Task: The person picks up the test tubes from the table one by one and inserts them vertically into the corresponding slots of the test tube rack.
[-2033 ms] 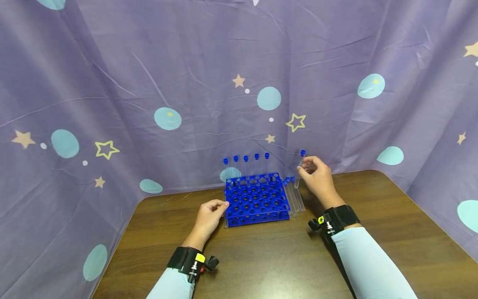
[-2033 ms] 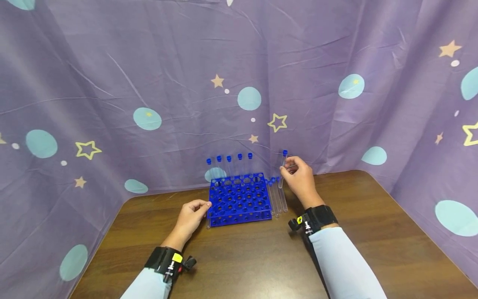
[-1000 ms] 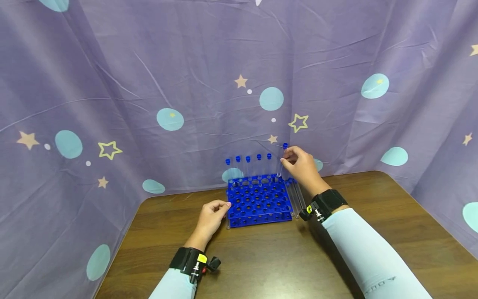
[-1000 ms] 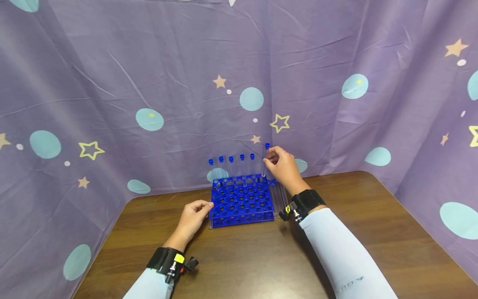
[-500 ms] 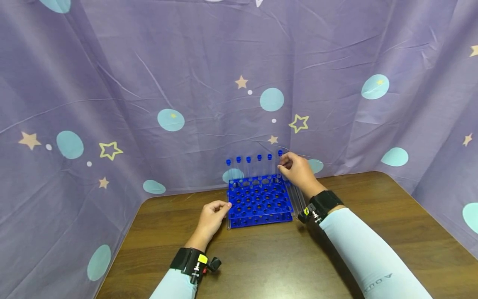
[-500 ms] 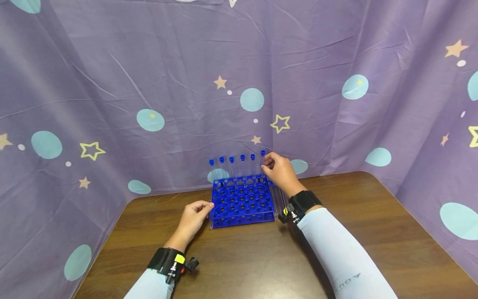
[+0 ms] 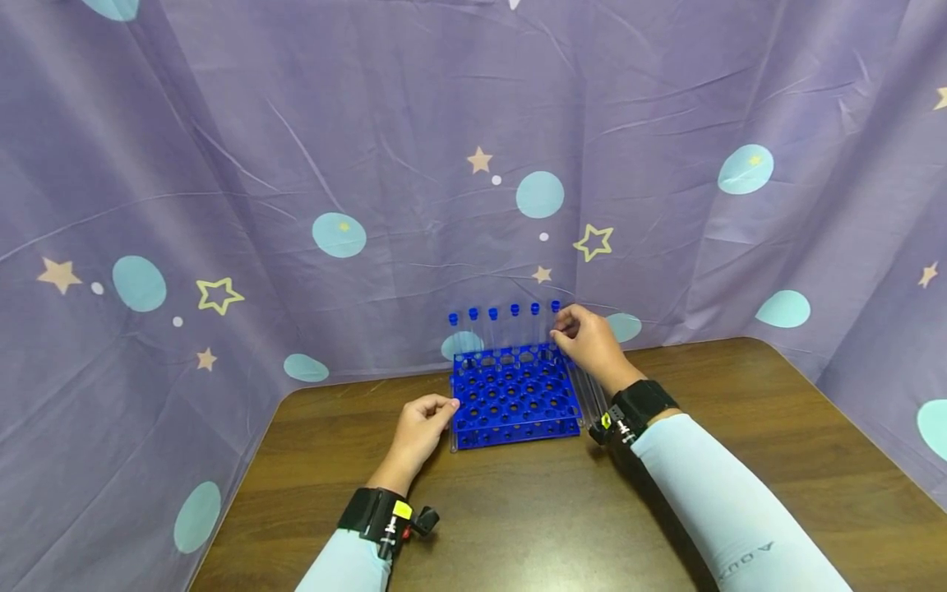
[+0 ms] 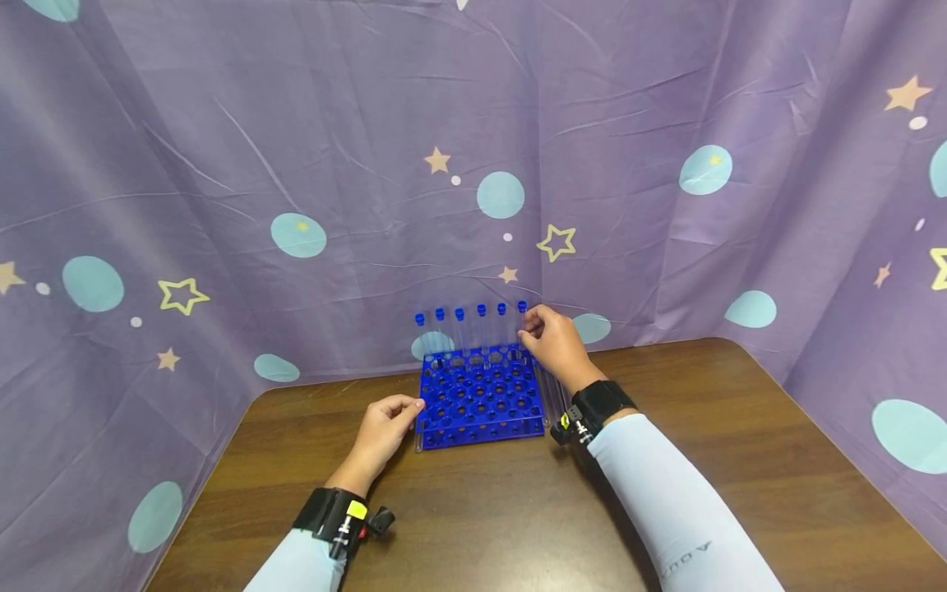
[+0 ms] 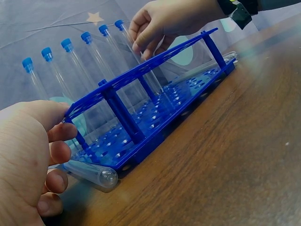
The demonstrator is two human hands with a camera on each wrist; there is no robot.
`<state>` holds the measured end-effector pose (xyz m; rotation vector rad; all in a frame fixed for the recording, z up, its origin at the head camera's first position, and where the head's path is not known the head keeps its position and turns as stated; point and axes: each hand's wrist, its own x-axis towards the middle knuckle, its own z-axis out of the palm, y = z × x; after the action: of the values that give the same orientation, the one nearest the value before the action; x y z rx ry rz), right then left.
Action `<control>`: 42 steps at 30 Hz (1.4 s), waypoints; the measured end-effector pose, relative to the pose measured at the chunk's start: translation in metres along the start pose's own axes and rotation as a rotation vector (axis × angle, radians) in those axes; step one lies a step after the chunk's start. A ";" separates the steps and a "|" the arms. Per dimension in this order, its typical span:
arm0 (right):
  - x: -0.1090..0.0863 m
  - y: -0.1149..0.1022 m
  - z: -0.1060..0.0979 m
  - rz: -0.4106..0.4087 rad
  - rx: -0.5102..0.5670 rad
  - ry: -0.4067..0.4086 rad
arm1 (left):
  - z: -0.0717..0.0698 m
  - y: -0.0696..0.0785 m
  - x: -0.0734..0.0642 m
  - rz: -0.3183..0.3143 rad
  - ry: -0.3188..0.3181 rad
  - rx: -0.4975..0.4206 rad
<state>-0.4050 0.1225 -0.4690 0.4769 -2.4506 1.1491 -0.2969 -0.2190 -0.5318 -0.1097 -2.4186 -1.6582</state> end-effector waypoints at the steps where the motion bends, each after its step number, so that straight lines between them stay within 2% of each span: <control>1: 0.000 0.001 0.000 0.001 -0.002 0.000 | 0.000 0.000 0.000 0.001 0.000 -0.001; 30: -0.008 0.004 0.003 0.037 0.020 -0.024 | 0.001 0.000 -0.001 0.001 0.004 -0.025; 37: -0.015 0.003 -0.001 0.095 0.010 -0.012 | 0.000 0.001 -0.002 -0.001 -0.011 -0.008; 42: -0.024 -0.001 -0.005 0.195 0.003 -0.035 | 0.000 0.000 -0.001 0.009 -0.002 0.000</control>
<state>-0.3825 0.1297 -0.4773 0.2650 -2.5722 1.2292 -0.2957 -0.2186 -0.5326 -0.1219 -2.4163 -1.6552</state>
